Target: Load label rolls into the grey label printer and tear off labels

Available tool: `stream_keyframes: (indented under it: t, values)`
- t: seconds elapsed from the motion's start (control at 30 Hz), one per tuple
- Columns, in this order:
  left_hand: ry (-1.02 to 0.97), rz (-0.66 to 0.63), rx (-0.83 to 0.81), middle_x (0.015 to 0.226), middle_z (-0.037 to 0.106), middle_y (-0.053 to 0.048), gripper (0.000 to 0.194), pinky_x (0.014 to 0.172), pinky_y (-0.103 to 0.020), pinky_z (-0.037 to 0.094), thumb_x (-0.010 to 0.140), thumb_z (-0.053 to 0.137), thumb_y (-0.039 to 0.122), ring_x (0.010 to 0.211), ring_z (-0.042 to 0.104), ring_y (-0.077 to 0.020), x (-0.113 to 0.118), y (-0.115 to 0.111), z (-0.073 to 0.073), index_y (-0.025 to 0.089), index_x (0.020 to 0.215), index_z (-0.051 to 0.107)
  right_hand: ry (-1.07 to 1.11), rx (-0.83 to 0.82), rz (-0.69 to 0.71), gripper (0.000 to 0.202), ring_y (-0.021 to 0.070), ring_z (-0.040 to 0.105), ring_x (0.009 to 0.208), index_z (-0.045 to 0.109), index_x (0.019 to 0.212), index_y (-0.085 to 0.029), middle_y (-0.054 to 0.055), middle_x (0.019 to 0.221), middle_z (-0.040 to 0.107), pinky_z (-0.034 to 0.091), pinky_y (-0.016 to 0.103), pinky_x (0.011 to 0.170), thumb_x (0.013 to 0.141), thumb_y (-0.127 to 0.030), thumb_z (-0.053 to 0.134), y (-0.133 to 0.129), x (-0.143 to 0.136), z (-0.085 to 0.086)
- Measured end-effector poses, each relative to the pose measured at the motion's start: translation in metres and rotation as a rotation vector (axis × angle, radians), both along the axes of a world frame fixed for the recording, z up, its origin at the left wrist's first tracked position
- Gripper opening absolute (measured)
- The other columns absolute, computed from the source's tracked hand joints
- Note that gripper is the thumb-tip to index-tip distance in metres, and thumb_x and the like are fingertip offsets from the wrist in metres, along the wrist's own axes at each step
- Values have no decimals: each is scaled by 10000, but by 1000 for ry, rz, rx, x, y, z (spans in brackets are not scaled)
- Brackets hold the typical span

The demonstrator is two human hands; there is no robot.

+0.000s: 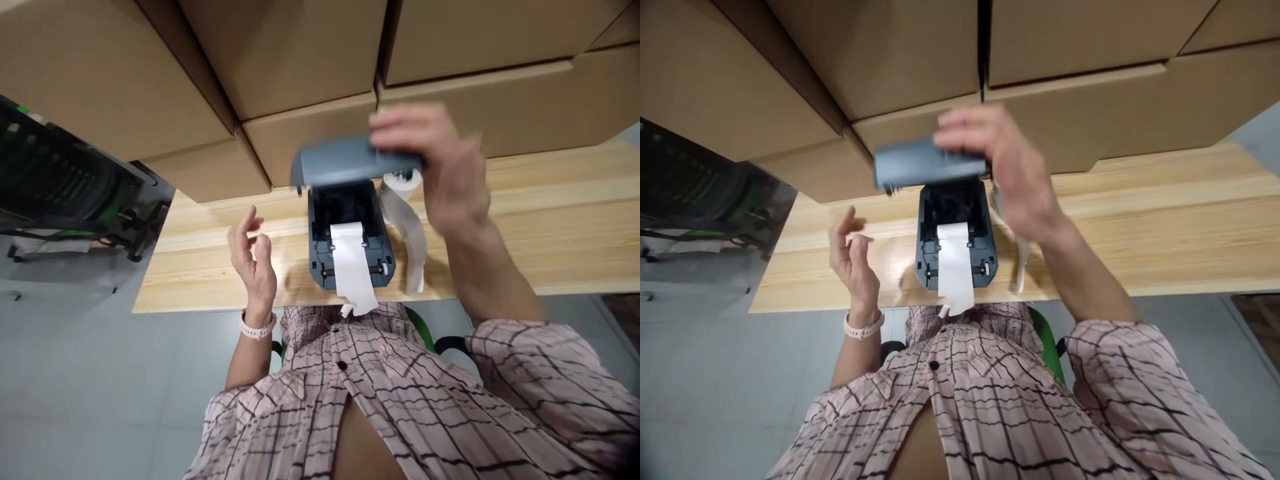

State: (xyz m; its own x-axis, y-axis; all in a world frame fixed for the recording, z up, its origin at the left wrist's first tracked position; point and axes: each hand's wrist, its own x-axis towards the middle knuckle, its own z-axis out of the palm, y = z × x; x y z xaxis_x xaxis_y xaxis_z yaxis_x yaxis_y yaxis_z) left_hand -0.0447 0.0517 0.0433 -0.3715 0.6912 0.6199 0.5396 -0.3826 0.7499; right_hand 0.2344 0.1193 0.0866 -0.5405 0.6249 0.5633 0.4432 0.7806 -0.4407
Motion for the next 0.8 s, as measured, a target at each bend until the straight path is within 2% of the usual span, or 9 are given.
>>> stream_keyframes:
  t: [0.07, 0.1, 0.23, 0.3, 0.47, 0.6, 0.7, 0.8]
  values:
    - [189, -34, 111, 1402, 669, -110, 559, 1104, -496, 542, 1057, 474, 633, 1388, 593, -314, 6, -7, 5, 275, 1428, 690, 24, -9, -28, 521, 303, 587, 1504, 627, 1531, -292, 77, 1521, 699, 434, 576, 1287, 1111, -560, 471, -19, 2, -14]
    - [277, -97, 158, 1463, 649, -101, 589, 1180, -535, 495, 1066, 423, 654, 1465, 552, -328, 11, -9, 6, 281, 1442, 678, 38, -8, -32, 518, 294, 593, 1500, 610, 1547, -289, 76, 1520, 701, 431, 567, 1291, 1126, -539, 438, -32, 2, -21]
    - [470, -463, 206, 1442, 718, -78, 527, 1241, -537, 457, 1127, 308, 492, 1475, 593, -289, 25, -8, -7, 284, 1450, 668, 75, 61, -42, 493, 264, 570, 1526, 568, 1575, -265, 89, 1558, 673, 407, 524, 1309, 1162, -437, 361, -72, 0, -47]
    - [461, -529, 182, 1433, 737, -85, 502, 1235, -532, 463, 1134, 302, 406, 1483, 596, -278, 29, -7, -19, 265, 1447, 669, 96, 76, -72, 471, 257, 558, 1536, 581, 1557, -265, 88, 1569, 664, 406, 513, 1307, 1163, -403, 363, -78, -4, -54]
    - [391, -406, 252, 1373, 782, -52, 450, 1192, -504, 480, 1114, 341, 351, 1447, 638, -257, 39, -2, -44, 291, 1380, 699, 207, 81, -141, 445, 226, 612, 1476, 648, 1467, -283, 51, 1472, 737, 398, 493, 1309, 1164, -328, 325, -75, -15, -62]
    - [418, -347, 224, 1334, 793, -54, 469, 1142, -504, 490, 1112, 302, 363, 1412, 664, -268, 41, -4, -46, 290, 1316, 719, 261, 83, -143, 437, 234, 642, 1438, 660, 1448, -313, 23, 1444, 754, 416, 511, 1294, 1156, -320, 335, -73, -17, -66]
    - [514, -319, 262, 1375, 751, -95, 499, 1148, -486, 494, 1086, 361, 494, 1433, 624, -278, 39, -24, -53, 262, 1424, 646, 262, 52, -128, 445, 250, 652, 1426, 655, 1451, -342, 3, 1434, 760, 422, 554, 1285, 1156, -353, 322, -73, -15, -67]
    - [634, -220, 386, 1310, 728, -91, 535, 1235, -464, 424, 966, 596, 626, 1436, 562, -277, 38, -51, -75, 302, 1389, 646, 293, 27, -123, 452, 254, 653, 1423, 669, 1422, -348, -3, 1412, 770, 413, 579, 1288, 1157, -370, 304, -74, -15, -67]
